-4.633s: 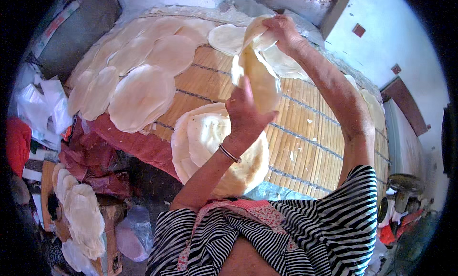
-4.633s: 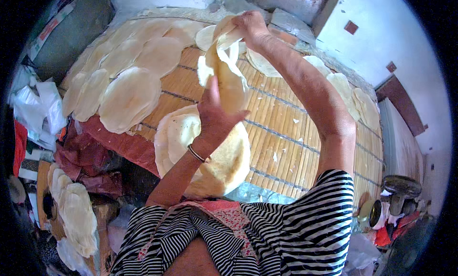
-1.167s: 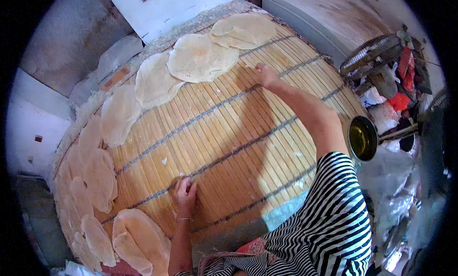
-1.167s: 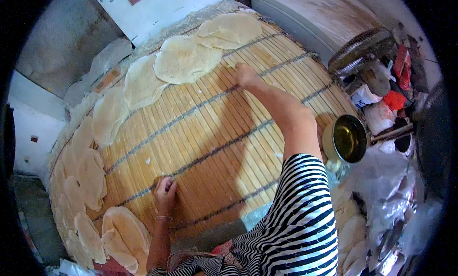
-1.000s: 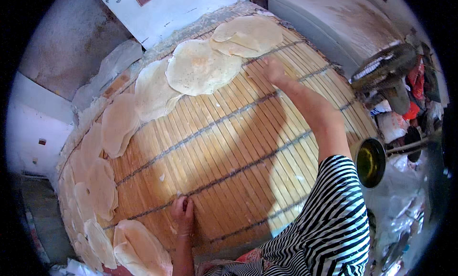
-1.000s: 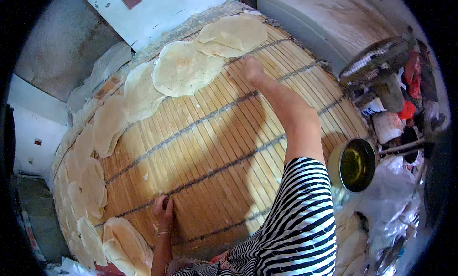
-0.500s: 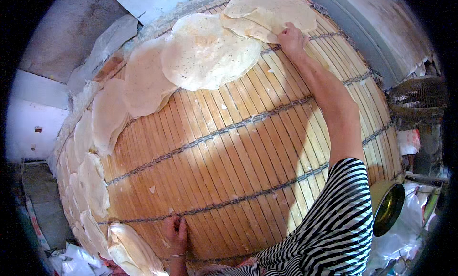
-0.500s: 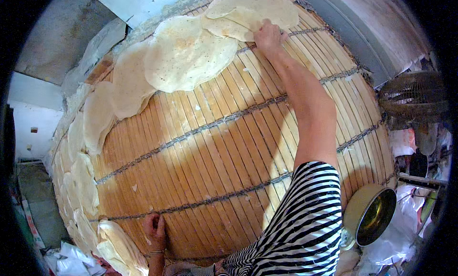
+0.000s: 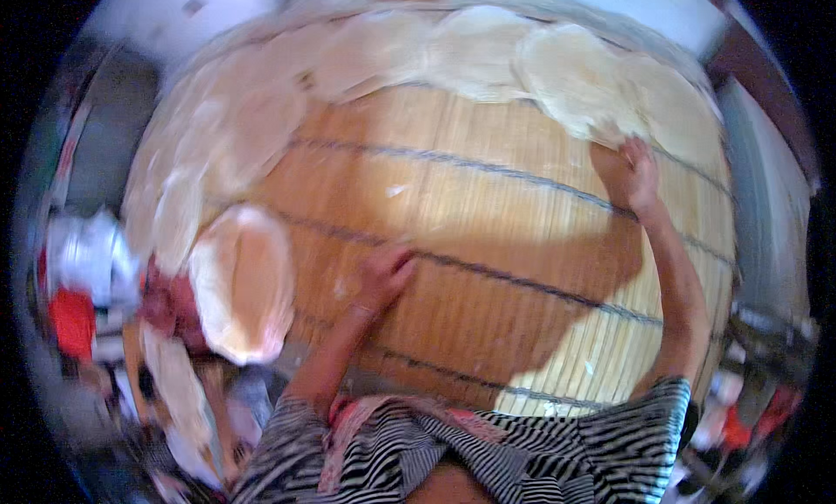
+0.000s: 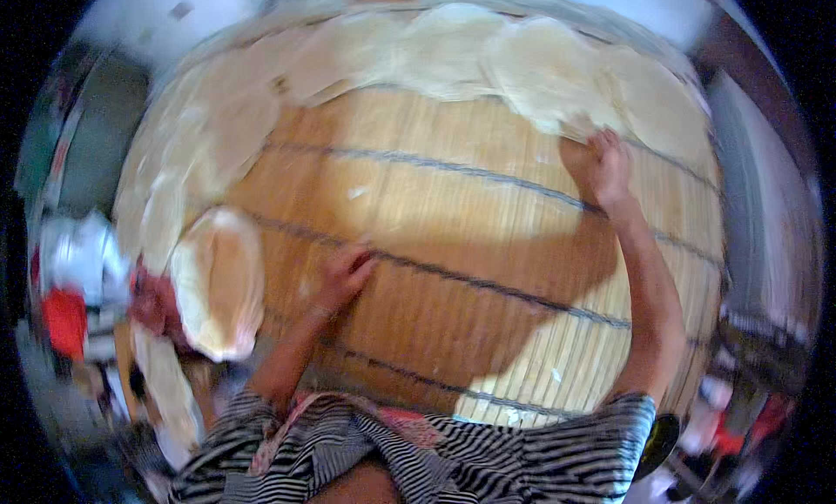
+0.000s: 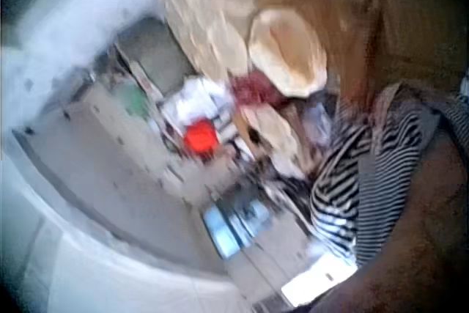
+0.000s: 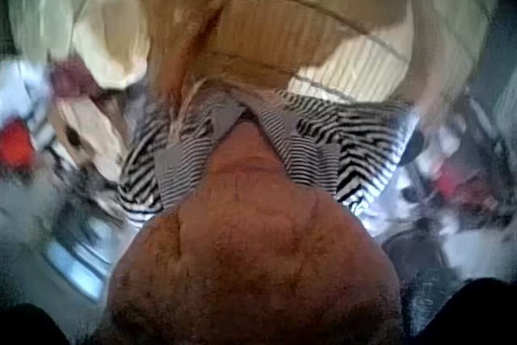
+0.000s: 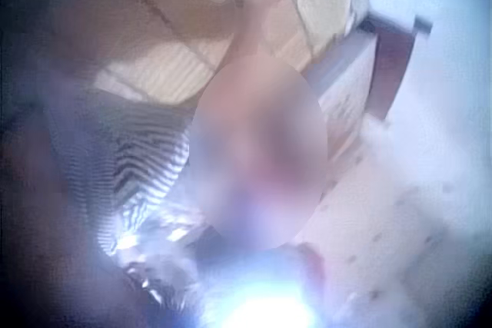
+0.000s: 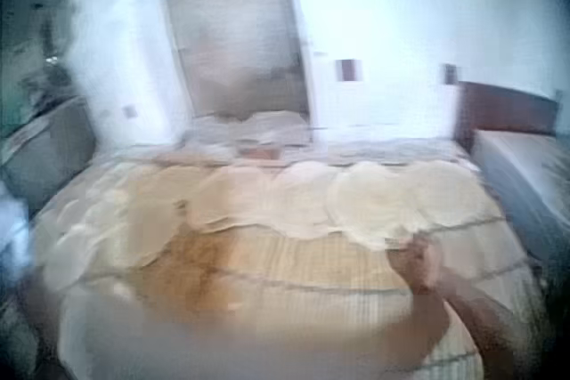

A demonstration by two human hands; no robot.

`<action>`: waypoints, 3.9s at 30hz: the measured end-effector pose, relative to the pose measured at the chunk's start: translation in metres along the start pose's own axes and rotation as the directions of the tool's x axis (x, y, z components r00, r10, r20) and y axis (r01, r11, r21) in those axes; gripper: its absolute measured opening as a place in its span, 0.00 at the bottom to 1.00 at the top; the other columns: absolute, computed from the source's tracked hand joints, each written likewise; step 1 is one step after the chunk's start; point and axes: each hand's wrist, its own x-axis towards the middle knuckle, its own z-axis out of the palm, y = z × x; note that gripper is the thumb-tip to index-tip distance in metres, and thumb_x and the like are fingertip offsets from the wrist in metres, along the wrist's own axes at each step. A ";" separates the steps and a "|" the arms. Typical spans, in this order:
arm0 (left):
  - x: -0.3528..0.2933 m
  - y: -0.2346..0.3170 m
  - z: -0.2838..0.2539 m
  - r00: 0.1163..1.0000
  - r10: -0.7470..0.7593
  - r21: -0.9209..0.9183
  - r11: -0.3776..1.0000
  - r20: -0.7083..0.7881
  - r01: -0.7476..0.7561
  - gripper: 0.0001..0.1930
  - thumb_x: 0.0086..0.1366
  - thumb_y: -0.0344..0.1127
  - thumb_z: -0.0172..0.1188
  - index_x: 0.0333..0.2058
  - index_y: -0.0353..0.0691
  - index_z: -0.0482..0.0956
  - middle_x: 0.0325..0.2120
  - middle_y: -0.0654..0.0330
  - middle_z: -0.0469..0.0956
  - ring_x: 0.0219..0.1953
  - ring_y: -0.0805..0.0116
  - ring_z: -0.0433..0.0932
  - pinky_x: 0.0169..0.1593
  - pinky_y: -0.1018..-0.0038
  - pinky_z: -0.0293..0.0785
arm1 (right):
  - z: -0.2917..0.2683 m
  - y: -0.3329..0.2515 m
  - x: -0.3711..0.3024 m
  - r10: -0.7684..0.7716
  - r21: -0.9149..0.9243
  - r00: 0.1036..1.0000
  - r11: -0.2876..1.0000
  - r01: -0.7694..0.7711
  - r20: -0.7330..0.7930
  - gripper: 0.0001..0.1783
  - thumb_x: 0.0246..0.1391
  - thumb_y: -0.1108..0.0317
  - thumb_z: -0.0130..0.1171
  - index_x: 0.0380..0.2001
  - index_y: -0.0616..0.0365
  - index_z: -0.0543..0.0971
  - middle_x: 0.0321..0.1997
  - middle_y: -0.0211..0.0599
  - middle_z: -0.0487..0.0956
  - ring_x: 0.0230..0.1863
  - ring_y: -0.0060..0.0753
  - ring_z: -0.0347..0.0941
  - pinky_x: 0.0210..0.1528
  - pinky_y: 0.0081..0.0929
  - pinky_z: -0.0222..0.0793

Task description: The person separates thin, round sheets of dough from a large stack on a bamboo mat. They lift individual sheets, peel them apart, and place them into a separate pile. The person also briefly handles a metal bowl containing a yellow liquid and moves a plastic bag on the floor.

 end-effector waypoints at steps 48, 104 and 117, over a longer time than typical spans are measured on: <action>-0.296 -0.171 -0.346 0.405 -0.857 -0.927 -0.371 0.318 -0.058 0.10 0.53 0.36 0.52 0.34 0.41 0.70 0.28 0.62 0.73 0.29 0.69 0.72 0.34 0.72 0.70 | 0.427 -0.657 0.107 0.077 0.376 0.596 0.710 -0.595 0.799 0.07 0.43 0.65 0.54 0.25 0.56 0.74 0.26 0.26 0.70 0.28 0.23 0.67 0.26 0.26 0.72; -0.309 -0.215 -0.382 0.660 -0.526 -0.170 0.833 -0.537 0.526 0.06 0.46 0.23 0.55 0.26 0.36 0.72 0.28 0.60 0.73 0.28 0.70 0.72 0.31 0.78 0.68 | 0.239 -0.662 -0.029 -0.652 0.626 0.599 0.720 0.299 0.464 0.13 0.26 0.81 0.55 0.22 0.56 0.73 0.33 0.35 0.74 0.40 0.36 0.69 0.44 0.35 0.61; -0.318 -0.174 -0.353 0.563 -0.786 -0.965 -0.243 0.257 0.103 0.08 0.52 0.33 0.52 0.31 0.38 0.71 0.26 0.61 0.72 0.29 0.70 0.71 0.36 0.74 0.68 | 0.267 -0.739 -0.106 -0.514 0.468 0.629 0.846 0.256 0.584 0.22 0.35 0.67 0.56 0.38 0.62 0.68 0.45 0.44 0.67 0.50 0.45 0.61 0.47 0.44 0.57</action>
